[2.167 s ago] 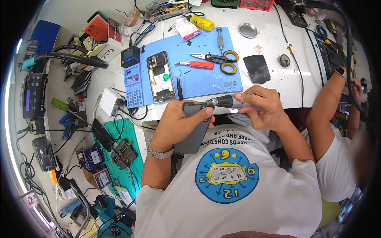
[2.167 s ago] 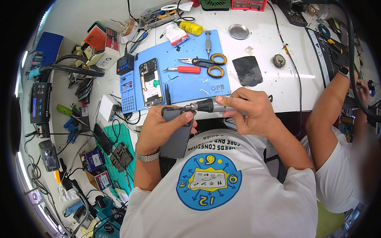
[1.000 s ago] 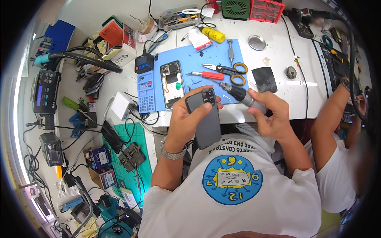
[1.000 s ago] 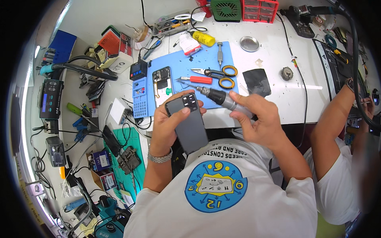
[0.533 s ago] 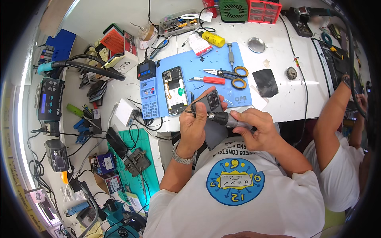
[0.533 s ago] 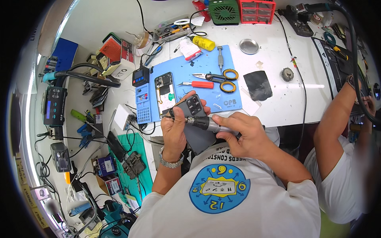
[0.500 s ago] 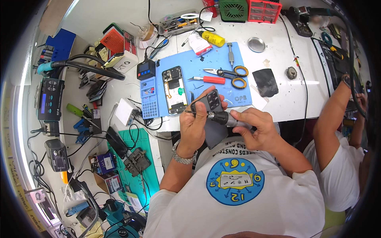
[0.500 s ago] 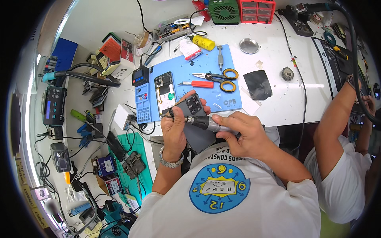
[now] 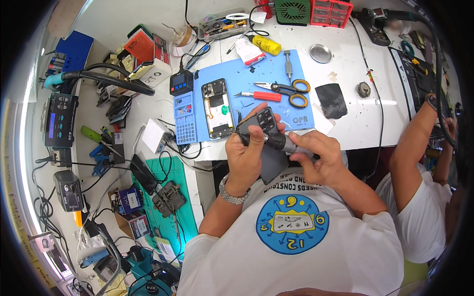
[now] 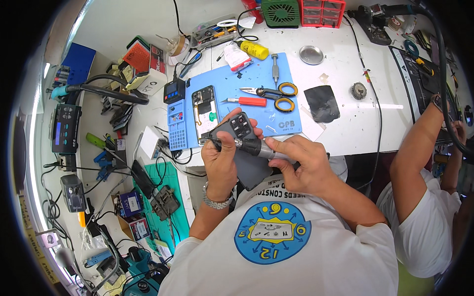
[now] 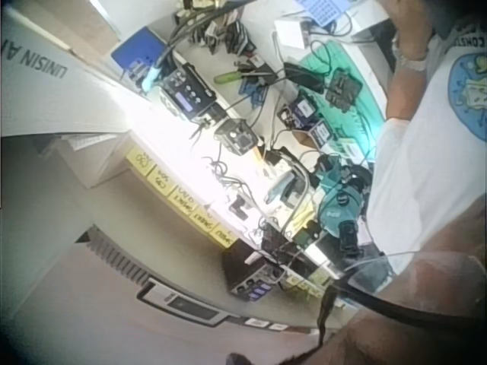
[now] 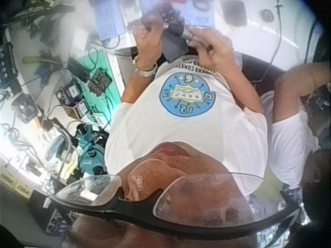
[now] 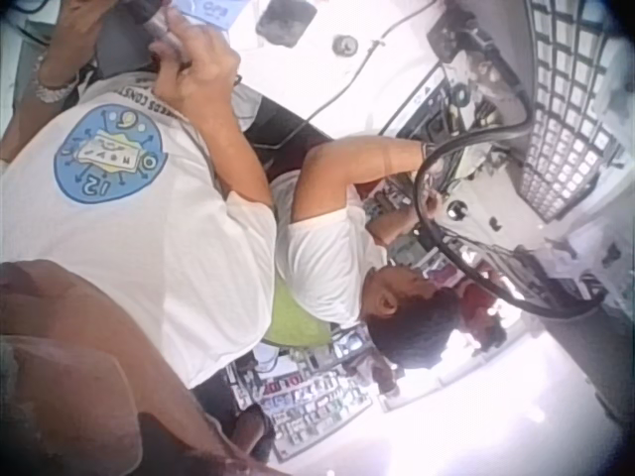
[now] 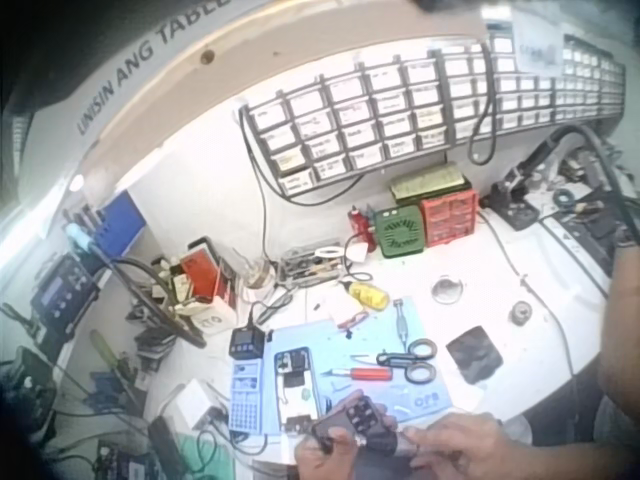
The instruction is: The person removes a protective film from a smartphone, uses a rotary tool to grind the back surface, and wipes the device with a cloth. The person then picks up a second smartphone and briefly inspects it.
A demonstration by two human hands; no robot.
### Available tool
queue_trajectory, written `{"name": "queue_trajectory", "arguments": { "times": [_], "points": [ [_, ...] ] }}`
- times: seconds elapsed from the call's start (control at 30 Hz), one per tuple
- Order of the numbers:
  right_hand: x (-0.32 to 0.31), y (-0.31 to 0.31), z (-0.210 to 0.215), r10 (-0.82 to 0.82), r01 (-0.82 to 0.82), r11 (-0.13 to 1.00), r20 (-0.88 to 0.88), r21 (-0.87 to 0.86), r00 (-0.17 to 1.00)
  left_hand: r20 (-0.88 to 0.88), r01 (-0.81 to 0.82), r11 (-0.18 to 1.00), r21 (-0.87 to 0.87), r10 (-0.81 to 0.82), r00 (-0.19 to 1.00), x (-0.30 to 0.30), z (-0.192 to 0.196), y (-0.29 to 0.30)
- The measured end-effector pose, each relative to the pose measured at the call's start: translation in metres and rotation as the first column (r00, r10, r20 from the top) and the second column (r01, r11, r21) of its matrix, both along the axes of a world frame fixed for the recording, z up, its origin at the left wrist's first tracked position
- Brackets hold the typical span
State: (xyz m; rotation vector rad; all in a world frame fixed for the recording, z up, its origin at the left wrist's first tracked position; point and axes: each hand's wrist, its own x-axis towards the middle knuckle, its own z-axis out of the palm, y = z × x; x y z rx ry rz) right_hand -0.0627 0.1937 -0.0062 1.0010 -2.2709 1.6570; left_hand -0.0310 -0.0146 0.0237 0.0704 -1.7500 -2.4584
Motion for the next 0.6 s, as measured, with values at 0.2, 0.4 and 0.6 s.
{"name": "queue_trajectory", "arguments": {
  "times": [0.2, 0.4, 0.6],
  "points": [
    [-0.001, 0.002, 0.002, 0.003, -0.003, 1.000, 0.039, -0.005, 0.999, -0.029, 0.001, 0.999, -0.045, -0.002, 1.000, 0.002, 0.002, 0.000],
    [-0.002, 0.002, 0.003, -0.006, 0.010, 0.999, 0.078, -0.047, 0.997, -0.077, -0.006, 0.996, -0.085, -0.001, 0.997, 0.003, -0.006, -0.003],
    [-0.001, 0.003, 0.004, -0.007, 0.010, 0.999, 0.076, -0.045, 0.997, -0.036, -0.035, 0.996, -0.079, 0.032, 0.999, 0.004, 0.001, 0.003]
  ]
}}
